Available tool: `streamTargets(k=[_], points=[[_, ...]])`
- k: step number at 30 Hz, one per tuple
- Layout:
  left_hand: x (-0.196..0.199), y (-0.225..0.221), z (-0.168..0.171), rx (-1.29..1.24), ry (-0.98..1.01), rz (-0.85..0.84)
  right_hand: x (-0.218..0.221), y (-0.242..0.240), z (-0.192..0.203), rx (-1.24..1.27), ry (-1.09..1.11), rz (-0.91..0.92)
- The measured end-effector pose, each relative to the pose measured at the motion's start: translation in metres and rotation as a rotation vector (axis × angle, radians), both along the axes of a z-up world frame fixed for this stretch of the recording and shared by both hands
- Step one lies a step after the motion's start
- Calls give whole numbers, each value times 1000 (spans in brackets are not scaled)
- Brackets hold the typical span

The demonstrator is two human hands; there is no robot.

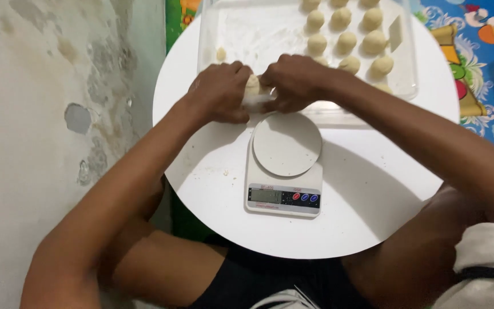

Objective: Weighing small portions of dough on a digital scale and rolling them into uniform balls.

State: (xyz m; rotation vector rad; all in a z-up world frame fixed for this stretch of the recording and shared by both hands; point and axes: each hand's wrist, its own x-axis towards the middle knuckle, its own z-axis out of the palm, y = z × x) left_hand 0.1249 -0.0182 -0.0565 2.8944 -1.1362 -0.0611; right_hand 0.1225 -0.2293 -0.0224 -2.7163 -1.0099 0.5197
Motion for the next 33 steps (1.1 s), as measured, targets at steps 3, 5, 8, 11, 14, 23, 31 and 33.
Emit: streamTargets(k=[3,5,8,11,14,23,31,33], points=[[4,-3,-2,4,59,47,12,-4,-11,43,89,51],[-2,-7,14,-10,126,77,6,-4,-1,48,105,45],[6,-7,7,-39,117,66,12,-8,-2,80,97,64],[7,-6,1,-77,85,34,9,-9,-4,94,102,72],[10,-7,8,-72,134,49,8,-6,4,67,149,20],[3,-6,10,-18,96,38,-12,-4,-1,-32,-42,-89],[-13,13,0,-350,-204,-53,-33,2,17,-9,-201,-51],[-11,23,-14,-263,-298,-164,-30,3,12,-115,-189,-40]])
